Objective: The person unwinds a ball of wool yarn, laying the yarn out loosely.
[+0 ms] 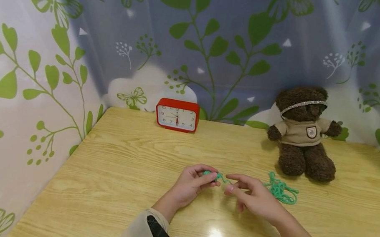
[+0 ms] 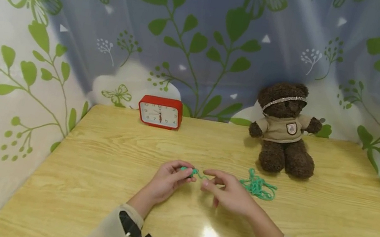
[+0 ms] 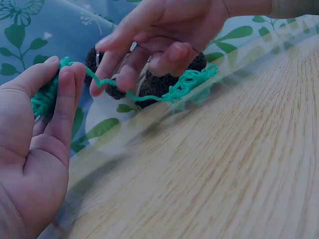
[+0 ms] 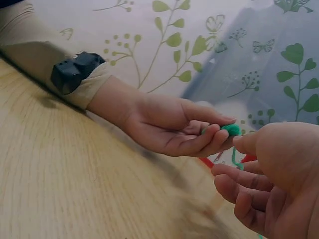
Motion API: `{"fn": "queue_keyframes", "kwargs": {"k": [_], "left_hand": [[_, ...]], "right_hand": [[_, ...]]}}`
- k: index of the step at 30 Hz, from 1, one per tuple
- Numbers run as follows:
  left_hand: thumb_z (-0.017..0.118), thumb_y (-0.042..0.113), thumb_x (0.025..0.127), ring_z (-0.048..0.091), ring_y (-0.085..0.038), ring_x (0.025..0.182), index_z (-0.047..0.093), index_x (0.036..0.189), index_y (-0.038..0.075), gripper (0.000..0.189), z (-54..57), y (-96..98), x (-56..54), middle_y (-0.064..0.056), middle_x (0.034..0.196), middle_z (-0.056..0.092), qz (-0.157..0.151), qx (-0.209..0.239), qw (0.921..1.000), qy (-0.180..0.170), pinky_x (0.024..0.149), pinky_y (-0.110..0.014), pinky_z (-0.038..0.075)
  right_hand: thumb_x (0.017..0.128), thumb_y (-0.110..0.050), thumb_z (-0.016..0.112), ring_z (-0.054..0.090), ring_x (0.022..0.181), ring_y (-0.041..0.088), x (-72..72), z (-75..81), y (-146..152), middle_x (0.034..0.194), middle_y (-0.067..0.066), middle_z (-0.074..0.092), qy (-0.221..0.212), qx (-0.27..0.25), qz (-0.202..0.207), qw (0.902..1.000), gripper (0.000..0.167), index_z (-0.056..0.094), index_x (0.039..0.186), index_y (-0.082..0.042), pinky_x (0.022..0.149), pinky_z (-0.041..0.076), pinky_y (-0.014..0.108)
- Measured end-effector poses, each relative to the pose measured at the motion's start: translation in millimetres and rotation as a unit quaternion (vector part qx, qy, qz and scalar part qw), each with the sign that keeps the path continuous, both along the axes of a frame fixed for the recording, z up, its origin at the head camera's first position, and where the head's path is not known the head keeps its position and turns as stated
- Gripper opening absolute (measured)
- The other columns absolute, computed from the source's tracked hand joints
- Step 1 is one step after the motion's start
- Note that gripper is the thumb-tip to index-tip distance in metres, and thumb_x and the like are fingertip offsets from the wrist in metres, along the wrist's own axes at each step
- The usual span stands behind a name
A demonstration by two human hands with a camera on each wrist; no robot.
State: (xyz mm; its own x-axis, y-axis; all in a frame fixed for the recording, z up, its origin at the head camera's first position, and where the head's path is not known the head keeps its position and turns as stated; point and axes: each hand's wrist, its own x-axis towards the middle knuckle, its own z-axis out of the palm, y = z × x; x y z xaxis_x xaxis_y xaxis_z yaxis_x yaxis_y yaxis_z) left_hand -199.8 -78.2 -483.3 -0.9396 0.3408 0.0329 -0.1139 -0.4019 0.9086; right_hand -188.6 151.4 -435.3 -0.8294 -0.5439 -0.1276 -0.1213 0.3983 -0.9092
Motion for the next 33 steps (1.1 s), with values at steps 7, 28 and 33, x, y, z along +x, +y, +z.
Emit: {"fn": "queue_keyframes", "kwargs": {"k": [7,28,33], "left_hand": [[0.063,0.004,0.097,0.074,-0.009,0.083,0.069,0.106,0.006,0.011,1.4,0.6,0.6,0.001,0.097,0.074,-0.015,-0.005,0.9999,-0.002,0.081,-0.018,0.06],[0.066,0.004,0.095,0.074,-0.011,0.084,0.06,0.12,-0.014,0.031,-4.4,-0.6,-6.0,-0.001,0.095,0.074,0.077,0.003,0.9962,-0.041,0.086,-0.021,0.06],[0.066,0.003,0.095,0.073,-0.01,0.084,0.066,0.11,-0.004,0.017,-4.1,-0.4,-6.3,-0.001,0.093,0.074,0.077,0.011,0.996,-0.043,0.086,-0.021,0.06]], "right_hand": [[0.104,-0.036,0.053,0.062,0.06,0.022,3.3,-6.8,-6,0.11,0.016,0.07,0.019,-0.017,0.001,0.9997,0.039,0.064,0.118,-0.002,0.051,0.055,0.034],[0.107,-0.033,0.046,0.055,0.063,0.031,-9.2,22.8,34,0.092,0.016,0.053,0.078,-0.033,-0.103,0.991,0.035,0.054,0.104,0.001,0.046,0.044,0.033],[0.108,-0.032,0.044,0.056,0.065,0.029,-12.7,26.9,46,0.09,0.01,0.055,0.105,-0.029,-0.137,0.9846,0.035,0.054,0.107,0.001,0.055,0.052,0.035]]}}
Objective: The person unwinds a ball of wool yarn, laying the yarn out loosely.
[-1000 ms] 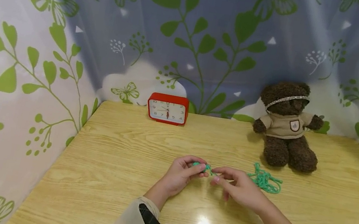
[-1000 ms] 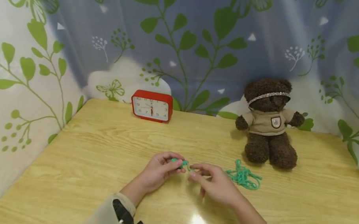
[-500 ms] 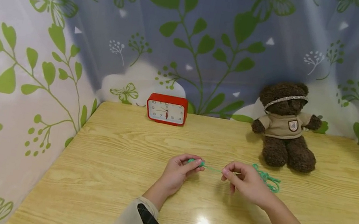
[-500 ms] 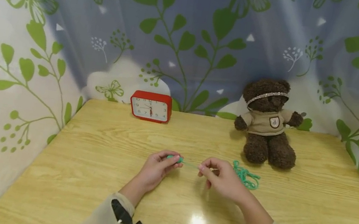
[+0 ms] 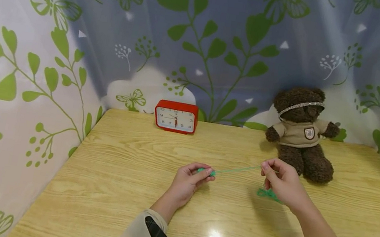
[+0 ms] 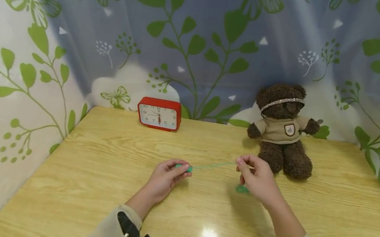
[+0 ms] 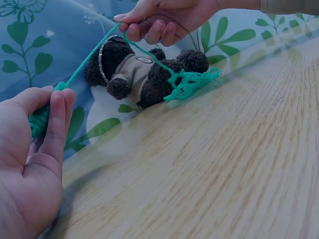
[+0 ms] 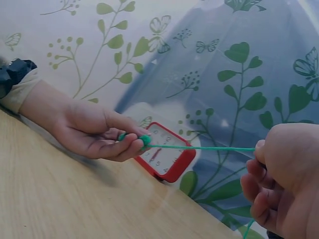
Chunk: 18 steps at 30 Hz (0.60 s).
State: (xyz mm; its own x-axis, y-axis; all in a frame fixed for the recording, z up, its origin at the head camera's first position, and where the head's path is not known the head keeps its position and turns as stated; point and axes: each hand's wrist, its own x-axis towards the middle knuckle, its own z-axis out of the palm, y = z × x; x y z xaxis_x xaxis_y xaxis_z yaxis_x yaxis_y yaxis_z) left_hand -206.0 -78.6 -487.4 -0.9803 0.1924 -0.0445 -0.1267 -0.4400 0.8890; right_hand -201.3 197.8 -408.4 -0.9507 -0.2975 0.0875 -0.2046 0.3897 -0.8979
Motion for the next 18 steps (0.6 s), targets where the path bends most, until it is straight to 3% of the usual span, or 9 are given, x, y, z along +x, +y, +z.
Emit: {"fn": "queue_keyframes", "kwargs": {"k": [6,18], "left_hand": [[0.065,0.003,0.096,0.073,-0.009,0.084,0.068,0.103,0.005,0.008,0.5,-0.3,-0.7,-0.002,0.092,0.073,0.015,0.007,0.9999,-0.003,0.087,-0.021,0.06],[0.066,0.002,0.095,0.073,-0.011,0.085,0.068,0.099,0.007,0.007,2.4,0.0,-0.5,-0.001,0.095,0.071,0.037,0.02,0.9991,-0.008,0.085,-0.018,0.059]], "right_hand": [[0.108,-0.035,0.042,0.055,0.065,0.023,-2.8,6.3,14,0.085,0.001,0.055,0.026,0.003,-0.048,0.9985,0.036,0.053,0.107,-0.001,0.056,0.051,0.033],[0.106,-0.043,0.04,0.053,0.069,0.011,-9.4,18.4,46,0.086,-0.007,0.053,0.002,-0.013,-0.143,0.9897,0.043,0.052,0.112,-0.002,0.057,0.048,0.026]]}}
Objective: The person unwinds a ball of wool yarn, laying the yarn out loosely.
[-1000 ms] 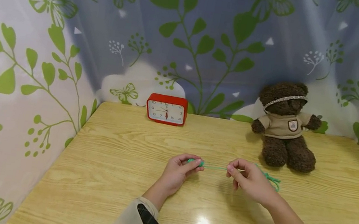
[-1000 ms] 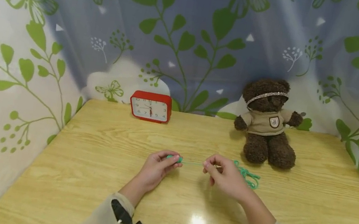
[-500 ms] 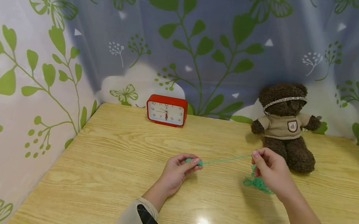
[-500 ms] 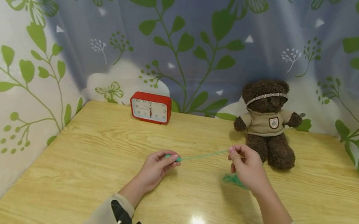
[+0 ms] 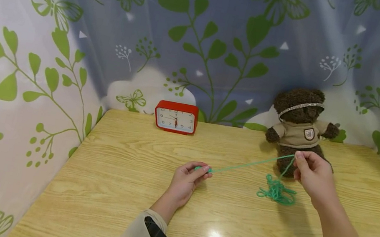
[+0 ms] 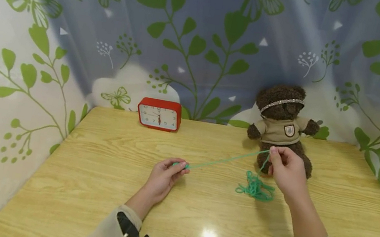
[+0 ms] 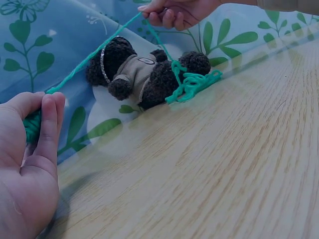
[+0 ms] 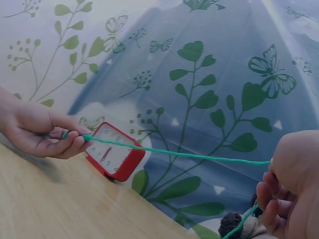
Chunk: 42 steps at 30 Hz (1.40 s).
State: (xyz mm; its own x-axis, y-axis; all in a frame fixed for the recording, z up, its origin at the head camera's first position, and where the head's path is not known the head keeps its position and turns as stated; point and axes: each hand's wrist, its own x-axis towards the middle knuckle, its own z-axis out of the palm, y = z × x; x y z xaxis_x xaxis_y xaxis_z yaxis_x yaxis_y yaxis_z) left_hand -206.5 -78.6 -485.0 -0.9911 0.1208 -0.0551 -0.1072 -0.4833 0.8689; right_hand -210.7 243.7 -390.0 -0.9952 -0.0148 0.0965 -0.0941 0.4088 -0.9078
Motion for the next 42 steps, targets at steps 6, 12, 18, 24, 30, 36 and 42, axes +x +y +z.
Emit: {"fn": "queue_keyframes", "kwargs": {"k": [6,12,18,24,30,36,42], "left_hand": [[0.065,0.0,0.095,0.073,-0.01,0.084,0.068,0.096,0.008,0.009,-1.3,0.3,0.1,-0.001,0.094,0.072,0.006,0.007,1.0,0.002,0.084,-0.018,0.059],[0.062,-0.001,0.096,0.073,-0.01,0.083,0.068,0.095,0.009,0.012,-0.5,0.8,0.7,-0.001,0.094,0.071,0.011,0.014,0.9998,-0.002,0.083,-0.016,0.059],[0.062,-0.002,0.096,0.073,-0.01,0.082,0.068,0.094,0.009,0.013,0.1,0.6,-0.5,-0.002,0.094,0.072,0.019,0.024,0.9995,-0.01,0.082,-0.016,0.059],[0.061,-0.004,0.096,0.073,-0.009,0.08,0.068,0.092,0.01,0.016,-0.5,1.0,-1.4,-0.002,0.093,0.072,0.023,0.03,0.9993,-0.007,0.082,-0.017,0.06],[0.062,-0.001,0.096,0.073,-0.009,0.082,0.068,0.094,0.01,0.013,-0.5,0.5,-1.3,-0.002,0.095,0.073,0.011,0.023,0.9997,-0.004,0.082,-0.016,0.059],[0.064,0.002,0.096,0.073,-0.008,0.084,0.067,0.1,0.007,0.006,0.1,-0.3,0.0,-0.002,0.098,0.072,-0.018,0.011,0.9998,0.002,0.082,-0.014,0.059],[0.059,0.0,0.098,0.073,-0.007,0.084,0.066,0.102,0.006,0.01,1.4,0.9,2.9,-0.002,0.098,0.073,-0.067,-0.001,0.9977,0.014,0.082,-0.014,0.059]], "right_hand": [[0.106,-0.042,0.039,0.053,0.07,0.006,-2.3,3.3,14,0.09,-0.012,0.052,-0.017,-0.011,-0.033,0.9993,0.035,0.051,0.114,-0.01,0.059,0.051,0.02],[0.105,-0.043,0.039,0.052,0.072,0.003,-0.8,10.0,28,0.093,-0.013,0.052,-0.031,-0.024,-0.08,0.996,0.032,0.05,0.118,-0.015,0.06,0.05,0.016],[0.103,-0.04,0.047,0.053,0.07,0.003,-0.5,14.5,40,0.089,-0.012,0.056,-0.024,-0.084,-0.117,0.9893,0.017,0.053,0.106,-0.024,0.057,0.049,0.014],[0.103,-0.036,0.05,0.054,0.068,0.002,-0.4,18.1,42,0.086,-0.018,0.057,-0.018,-0.082,-0.138,0.9869,0.013,0.056,0.103,-0.024,0.057,0.05,0.012],[0.102,-0.044,0.05,0.054,0.07,0.004,-3.6,12.6,35,0.091,-0.019,0.056,-0.033,0.006,-0.118,0.9924,0.032,0.059,0.114,-0.016,0.057,0.052,0.019],[0.105,-0.043,0.046,0.063,0.068,0.013,-3.0,0.5,12,0.099,-0.003,0.065,-0.032,0.069,-0.043,0.9961,0.053,0.054,0.136,0.0,0.059,0.056,0.028],[0.106,-0.035,0.05,0.064,0.07,0.021,6.5,-18.1,-39,0.116,0.022,0.066,-0.053,0.041,0.121,0.9904,0.05,0.049,0.143,-0.002,0.057,0.055,0.032]]}}
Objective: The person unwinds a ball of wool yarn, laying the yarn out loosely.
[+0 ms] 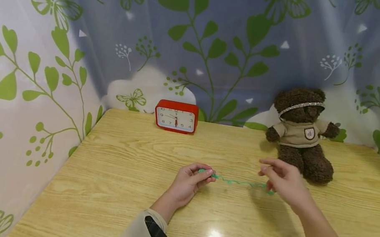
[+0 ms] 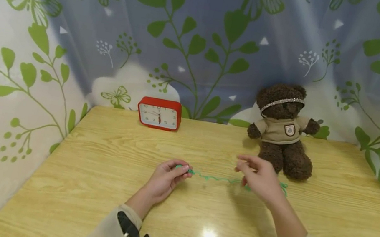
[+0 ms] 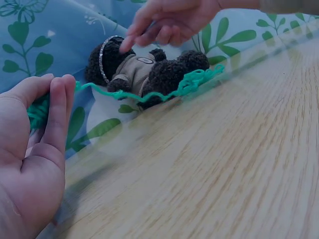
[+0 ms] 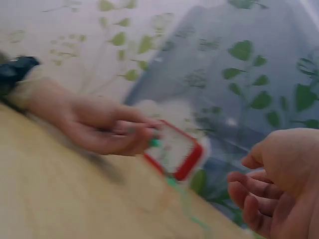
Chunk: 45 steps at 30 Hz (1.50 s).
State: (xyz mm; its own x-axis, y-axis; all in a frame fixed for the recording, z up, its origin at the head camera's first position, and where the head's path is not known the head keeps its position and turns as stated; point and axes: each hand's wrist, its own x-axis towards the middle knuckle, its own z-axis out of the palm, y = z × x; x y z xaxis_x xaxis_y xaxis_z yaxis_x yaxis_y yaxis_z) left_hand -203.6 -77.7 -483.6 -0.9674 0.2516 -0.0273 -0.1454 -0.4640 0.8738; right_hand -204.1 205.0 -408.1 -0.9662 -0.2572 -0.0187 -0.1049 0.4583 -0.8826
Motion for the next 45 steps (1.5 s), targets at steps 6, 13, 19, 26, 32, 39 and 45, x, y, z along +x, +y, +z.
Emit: {"fn": "queue_keyframes", "kwargs": {"k": [6,13,19,26,32,39,45], "left_hand": [[0.059,0.001,0.099,0.072,-0.006,0.084,0.068,0.098,0.011,0.014,1.5,2.1,0.5,0.001,0.096,0.072,-0.017,0.0,0.9998,0.014,0.083,-0.015,0.058],[0.06,0.001,0.098,0.072,-0.006,0.084,0.068,0.097,0.013,0.015,2.5,4.0,1.4,0.002,0.095,0.072,-0.044,-0.006,0.9988,0.022,0.083,-0.014,0.058],[0.06,0.002,0.098,0.072,-0.007,0.085,0.067,0.101,0.009,0.01,1.6,3.2,-1.0,0.001,0.097,0.072,-0.017,-0.015,0.9997,0.013,0.084,-0.016,0.058],[0.06,0.002,0.098,0.072,-0.007,0.083,0.067,0.102,0.007,0.009,0.4,0.0,-2.0,0.0,0.096,0.071,0.016,-0.011,0.9998,-0.009,0.086,-0.017,0.059],[0.06,0.001,0.098,0.073,-0.008,0.083,0.067,0.1,0.008,0.01,-1.5,-0.9,-1.9,-0.001,0.094,0.071,0.031,0.005,0.9994,-0.013,0.086,-0.017,0.059],[0.06,0.0,0.097,0.073,-0.009,0.083,0.067,0.099,0.008,0.01,-3.6,-1.0,-3.6,-0.001,0.093,0.072,0.043,0.011,0.9989,-0.015,0.085,-0.017,0.059],[0.061,0.001,0.097,0.073,-0.009,0.083,0.067,0.098,0.009,0.01,-1.7,-1.6,-2.6,-0.001,0.093,0.072,0.04,0.015,0.9989,-0.017,0.085,-0.017,0.059]], "right_hand": [[0.103,-0.034,0.057,0.066,0.068,0.03,13.4,-24.0,-47,0.119,0.02,0.067,-0.05,-0.014,0.143,0.9884,0.059,0.04,0.151,-0.004,0.048,0.049,0.029],[0.104,-0.031,0.055,0.065,0.063,0.024,21.2,-39.4,-59,0.116,0.021,0.069,-0.05,-0.051,0.165,0.9837,0.047,0.051,0.137,0.003,0.05,0.054,0.031],[0.105,-0.036,0.051,0.06,0.061,0.02,21.0,-33.3,-59,0.104,0.02,0.067,-0.023,-0.058,0.101,0.9929,0.039,0.064,0.113,0.0,0.052,0.053,0.033],[0.105,-0.035,0.052,0.053,0.058,0.013,14.9,-18.5,-47,0.091,0.009,0.063,0.001,-0.073,0.008,0.9973,0.041,0.063,0.11,0.004,0.051,0.049,0.032],[0.105,-0.028,0.052,0.051,0.056,0.014,8.7,-6.0,-30,0.082,-0.002,0.061,0.023,-0.088,-0.048,0.9947,0.032,0.066,0.107,0.001,0.051,0.049,0.031],[0.105,-0.027,0.052,0.048,0.055,0.013,2.9,2.7,-11,0.075,-0.005,0.059,0.034,-0.126,-0.096,0.9867,0.026,0.069,0.093,-0.011,0.049,0.047,0.029],[0.106,-0.029,0.05,0.048,0.059,0.011,0.2,7.4,2,0.079,-0.007,0.061,0.044,-0.12,-0.117,0.9848,0.029,0.069,0.096,-0.01,0.052,0.047,0.029]]}}
